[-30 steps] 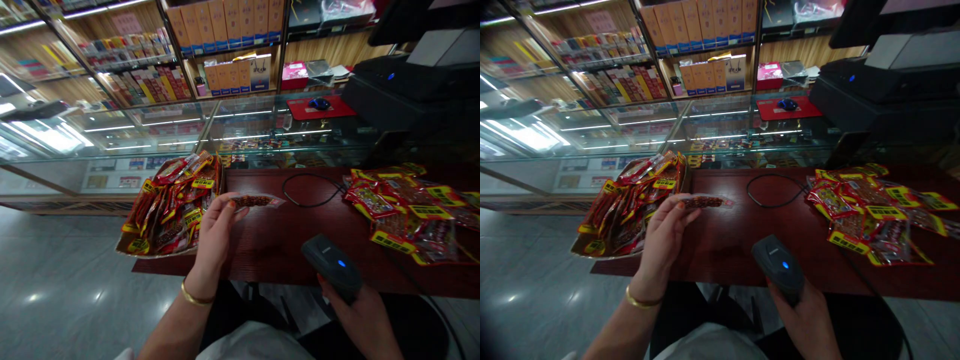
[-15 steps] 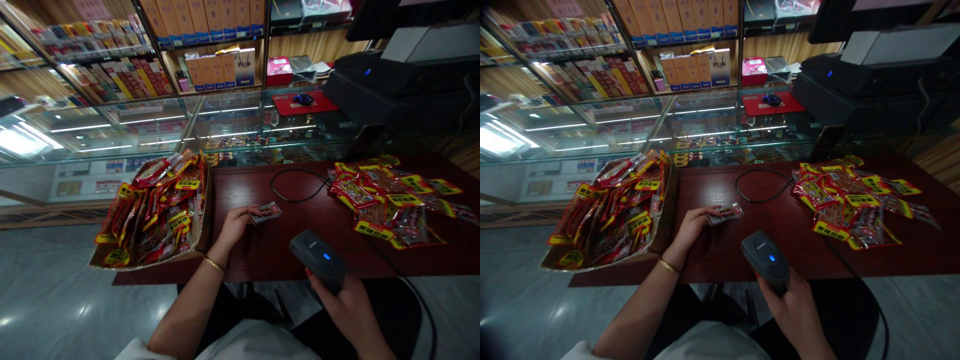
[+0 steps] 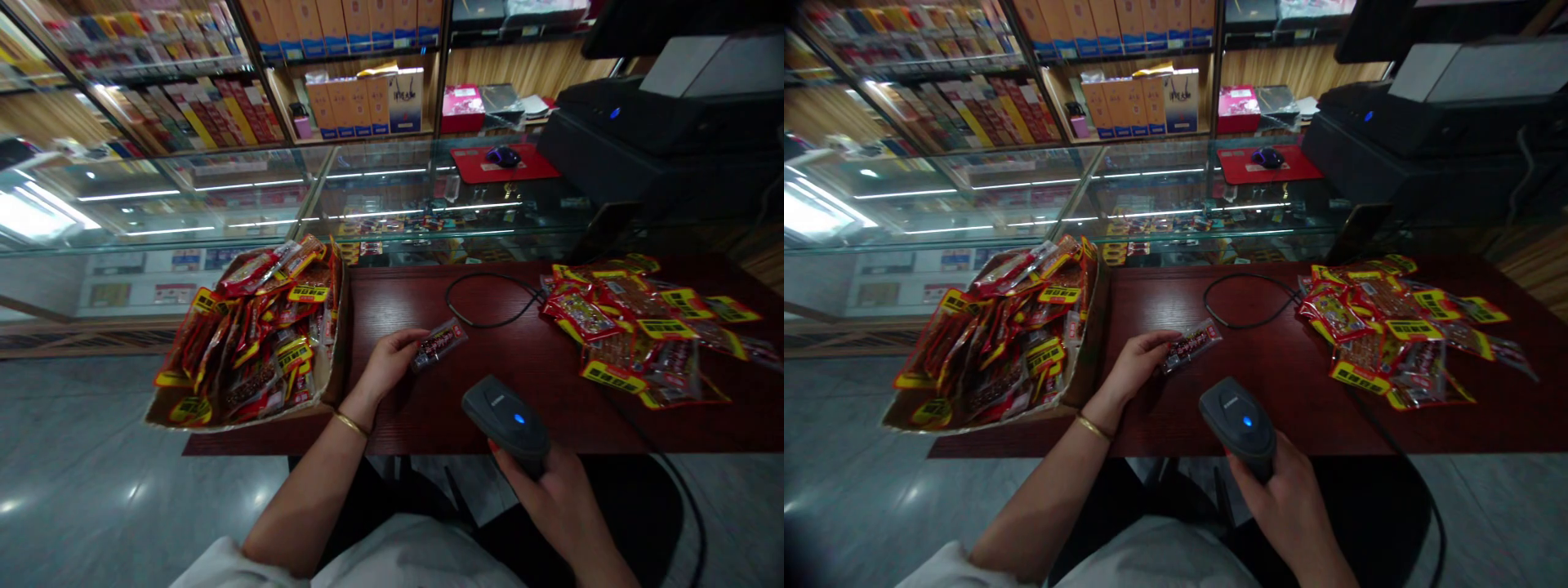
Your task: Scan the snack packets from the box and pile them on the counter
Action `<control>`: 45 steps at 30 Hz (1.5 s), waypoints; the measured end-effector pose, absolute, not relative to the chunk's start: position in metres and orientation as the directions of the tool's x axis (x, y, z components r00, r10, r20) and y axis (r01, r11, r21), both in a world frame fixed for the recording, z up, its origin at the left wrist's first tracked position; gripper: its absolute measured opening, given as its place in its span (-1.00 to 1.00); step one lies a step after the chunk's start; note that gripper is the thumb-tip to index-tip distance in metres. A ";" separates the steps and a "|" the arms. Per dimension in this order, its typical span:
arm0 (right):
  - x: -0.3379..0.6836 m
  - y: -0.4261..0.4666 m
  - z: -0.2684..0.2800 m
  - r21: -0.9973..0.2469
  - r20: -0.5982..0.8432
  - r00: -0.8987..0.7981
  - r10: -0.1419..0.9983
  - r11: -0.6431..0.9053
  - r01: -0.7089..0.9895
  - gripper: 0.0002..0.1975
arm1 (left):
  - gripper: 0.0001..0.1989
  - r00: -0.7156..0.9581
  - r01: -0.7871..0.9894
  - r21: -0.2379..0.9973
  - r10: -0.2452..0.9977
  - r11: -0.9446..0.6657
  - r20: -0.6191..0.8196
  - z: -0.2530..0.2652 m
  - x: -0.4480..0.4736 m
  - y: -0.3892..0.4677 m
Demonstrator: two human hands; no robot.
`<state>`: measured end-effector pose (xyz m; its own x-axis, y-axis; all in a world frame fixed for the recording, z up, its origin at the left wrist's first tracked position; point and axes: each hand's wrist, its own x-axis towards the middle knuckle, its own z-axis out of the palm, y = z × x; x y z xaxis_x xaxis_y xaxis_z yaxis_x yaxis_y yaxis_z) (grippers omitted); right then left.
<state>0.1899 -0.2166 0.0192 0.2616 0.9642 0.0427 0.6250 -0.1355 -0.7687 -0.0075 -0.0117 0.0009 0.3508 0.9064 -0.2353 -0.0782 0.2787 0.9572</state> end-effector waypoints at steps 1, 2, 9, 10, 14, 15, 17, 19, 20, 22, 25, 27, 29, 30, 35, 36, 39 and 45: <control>0.189 -0.216 0.020 -0.766 0.043 0.257 0.965 -0.133 0.628 -0.72 | -0.69 0.344 -0.085 0.953 0.907 0.289 -0.244 0.001 -0.007 -0.012; 0.188 -0.216 0.021 -0.765 0.047 0.256 0.966 -0.130 0.631 -0.72 | -0.69 0.341 -0.098 0.949 0.906 0.301 -0.252 0.002 -0.007 -0.012; 0.182 -0.216 0.028 -0.775 0.050 0.241 0.969 -0.114 0.621 -0.75 | -0.68 0.331 -0.145 0.939 0.910 0.312 -0.251 0.006 -0.007 -0.012; 0.182 -0.216 0.030 -0.775 0.050 0.242 0.969 -0.115 0.622 -0.75 | -0.69 0.330 -0.134 0.947 0.914 0.292 -0.236 0.006 -0.008 -0.012; 0.184 -0.218 0.031 -0.760 0.066 0.246 0.967 -0.111 0.641 -0.76 | -0.72 0.331 -0.091 0.978 0.932 0.188 -0.148 0.005 -0.008 -0.012; 0.184 -0.219 0.030 -0.756 0.066 0.242 0.968 -0.110 0.645 -0.76 | -0.72 0.327 -0.089 0.979 0.934 0.182 -0.144 0.005 -0.008 -0.012; 0.185 -0.221 0.029 -0.754 0.061 0.230 0.971 -0.106 0.648 -0.76 | -0.72 0.321 -0.103 0.971 0.931 0.216 -0.173 0.005 -0.008 -0.011; 0.185 -0.221 0.028 -0.755 0.051 0.224 0.973 -0.109 0.646 -0.76 | -0.71 0.320 -0.131 0.953 0.922 0.272 -0.219 0.005 -0.007 -0.011; 0.185 -0.221 0.028 -0.758 0.047 0.228 0.973 -0.114 0.643 -0.76 | -0.71 0.321 -0.145 0.944 0.917 0.296 -0.238 0.006 -0.008 -0.011; 0.184 -0.220 0.029 -0.764 0.037 0.245 0.969 -0.131 0.632 -0.76 | -0.70 0.314 -0.170 0.929 0.912 0.328 -0.265 0.008 -0.008 -0.011; 0.185 -0.220 0.032 -0.775 0.001 0.274 0.962 -0.173 0.608 -0.74 | -0.66 0.282 -0.227 0.900 0.910 0.371 -0.304 0.014 -0.003 -0.012; 0.189 -0.221 0.032 -0.785 -0.046 0.285 0.957 -0.211 0.583 -0.72 | -0.62 0.276 -0.268 0.875 0.902 0.404 -0.332 0.021 0.007 -0.012; 0.195 -0.222 0.031 -0.799 -0.098 0.302 0.948 -0.256 0.544 -0.71 | -0.61 0.318 -0.293 0.847 0.880 0.444 -0.352 0.030 0.027 -0.013; 0.198 -0.223 0.031 -0.807 -0.120 0.316 0.941 -0.278 0.522 -0.71 | -0.61 0.357 -0.297 0.833 0.863 0.467 -0.357 0.035 0.041 -0.013; 0.214 -0.230 0.032 -0.845 -0.164 0.354 0.921 -0.316 0.431 -0.68 | -0.72 0.533 -0.319 0.790 0.788 0.524 -0.308 0.064 0.151 -0.007; 0.216 -0.231 0.032 -0.849 -0.165 0.354 0.921 -0.315 0.424 -0.68 | -0.73 0.570 -0.328 0.782 0.771 0.531 -0.284 0.070 0.178 -0.003; 0.221 -0.232 0.033 -0.849 -0.167 0.382 0.909 -0.330 0.412 -0.68 | -0.64 0.680 -0.267 0.773 0.681 0.575 -0.271 0.087 0.250 0.006; 0.225 -0.231 0.031 -0.838 -0.150 0.416 0.897 -0.338 0.428 -0.65 | -0.65 0.686 -0.088 0.926 0.696 0.368 -0.212 0.092 0.259 -0.005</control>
